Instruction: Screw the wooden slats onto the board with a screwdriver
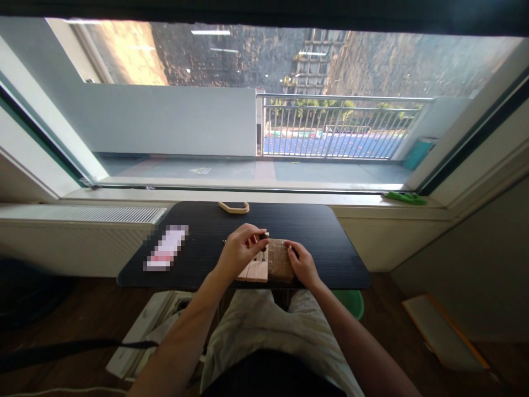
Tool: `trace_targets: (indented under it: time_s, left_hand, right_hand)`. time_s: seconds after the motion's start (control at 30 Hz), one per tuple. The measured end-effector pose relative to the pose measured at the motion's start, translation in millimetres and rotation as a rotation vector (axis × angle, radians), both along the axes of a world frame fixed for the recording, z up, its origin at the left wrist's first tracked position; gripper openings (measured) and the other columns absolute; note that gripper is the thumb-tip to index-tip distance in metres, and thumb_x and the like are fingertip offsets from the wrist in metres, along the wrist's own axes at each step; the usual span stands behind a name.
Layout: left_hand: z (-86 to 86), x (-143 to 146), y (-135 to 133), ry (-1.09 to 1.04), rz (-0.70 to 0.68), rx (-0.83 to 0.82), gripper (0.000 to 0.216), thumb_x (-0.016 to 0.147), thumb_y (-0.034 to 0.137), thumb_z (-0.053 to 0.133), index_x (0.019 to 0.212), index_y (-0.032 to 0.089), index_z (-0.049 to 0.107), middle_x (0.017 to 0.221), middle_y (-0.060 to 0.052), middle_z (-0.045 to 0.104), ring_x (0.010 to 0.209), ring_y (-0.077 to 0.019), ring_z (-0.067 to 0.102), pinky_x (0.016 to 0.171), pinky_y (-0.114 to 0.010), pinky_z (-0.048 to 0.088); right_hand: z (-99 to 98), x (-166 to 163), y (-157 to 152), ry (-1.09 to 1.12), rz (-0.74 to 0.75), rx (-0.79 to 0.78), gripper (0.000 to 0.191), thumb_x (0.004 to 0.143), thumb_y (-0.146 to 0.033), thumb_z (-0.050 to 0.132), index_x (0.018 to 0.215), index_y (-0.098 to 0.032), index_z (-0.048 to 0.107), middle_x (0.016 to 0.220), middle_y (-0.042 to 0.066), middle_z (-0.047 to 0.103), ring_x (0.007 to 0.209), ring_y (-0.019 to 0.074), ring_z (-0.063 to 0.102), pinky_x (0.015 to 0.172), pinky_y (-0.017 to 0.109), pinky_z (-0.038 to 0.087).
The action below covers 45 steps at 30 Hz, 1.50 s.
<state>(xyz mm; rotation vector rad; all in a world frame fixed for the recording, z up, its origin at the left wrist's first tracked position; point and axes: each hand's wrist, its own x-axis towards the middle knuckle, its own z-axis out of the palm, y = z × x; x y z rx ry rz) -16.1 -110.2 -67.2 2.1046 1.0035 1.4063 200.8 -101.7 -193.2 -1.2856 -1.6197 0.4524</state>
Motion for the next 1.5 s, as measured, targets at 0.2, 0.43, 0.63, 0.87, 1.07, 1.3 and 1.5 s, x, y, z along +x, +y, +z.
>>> trace_targets:
  time_s: [0.2,0.43,0.63,0.87,1.07,1.3,1.5]
  left_hand:
    - [2.4,1,-1,-0.004,0.043,0.031,0.012,0.082,0.023,0.070,0.091,0.015,0.073,0.074,-0.001,0.060,0.059,-0.0089,0.053,0.055,-0.020,0.045]
    - [-0.1,0,0,0.027,0.035,0.047,0.013,0.083,0.022,0.070,0.093,0.016,0.074,0.072,0.001,0.058,0.056,-0.0082,0.049,0.054,-0.020,0.043]
    - [-2.6,0,1,0.023,0.004,0.044,0.014,0.083,0.022,0.070,0.096,0.016,0.073,0.074,0.000,0.060,0.057,-0.0077,0.049,0.054,-0.019,0.042]
    - [-1.6,0,-1,0.024,0.015,0.019,0.014,0.083,0.023,0.070,0.096,0.016,0.073,0.076,0.000,0.062,0.056,-0.0074,0.048,0.053,-0.019,0.043]
    - [2.2,0,-2,0.027,0.022,0.021,0.014,0.084,0.024,0.068,0.095,0.017,0.074,0.075,-0.001,0.063,0.056,-0.0080,0.048,0.054,-0.020,0.044]
    - [0.5,1,-1,0.030,0.003,0.011,0.015,0.086,0.022,0.066,0.097,0.017,0.074,0.082,-0.003,0.067,0.058,-0.0083,0.051,0.055,-0.020,0.044]
    - [-2.6,2,0,0.032,-0.022,-0.036,0.020,0.087,0.022,0.063,0.102,0.017,0.075,0.090,-0.007,0.072,0.066,-0.0110,0.058,0.059,-0.021,0.045]
  right_hand:
    - [0.4,-1,2,-0.045,-0.021,-0.038,0.029,0.095,-0.036,0.058,0.118,-0.019,0.061,0.120,0.009,0.062,0.101,0.0210,0.062,0.087,0.043,0.053]
    - [-1.1,-3,10,-0.093,-0.065,-0.099,0.030,0.094,-0.037,0.059,0.118,-0.018,0.061,0.118,0.008,0.063,0.098,0.0203,0.063,0.084,0.042,0.054]
    - [0.3,-7,15,-0.115,-0.127,-0.149,0.031,0.094,-0.037,0.059,0.118,-0.018,0.061,0.118,0.008,0.063,0.098,0.0203,0.063,0.083,0.042,0.054]
    - [-0.6,-13,14,-0.082,-0.183,-0.142,0.030,0.094,-0.037,0.059,0.117,-0.018,0.061,0.117,0.008,0.063,0.097,0.0200,0.063,0.083,0.041,0.054]
    - [-1.0,-13,11,-0.032,-0.171,-0.115,0.029,0.094,-0.037,0.058,0.117,-0.018,0.061,0.117,0.008,0.063,0.097,0.0198,0.063,0.083,0.041,0.054]
    - [1.9,-12,4,0.001,-0.145,-0.111,0.028,0.095,-0.037,0.058,0.116,-0.019,0.062,0.117,0.008,0.063,0.098,0.0199,0.063,0.085,0.041,0.054]
    - [-0.4,-9,2,0.032,-0.124,-0.101,0.028,0.095,-0.037,0.058,0.116,-0.019,0.062,0.118,0.008,0.063,0.099,0.0203,0.063,0.085,0.042,0.054]
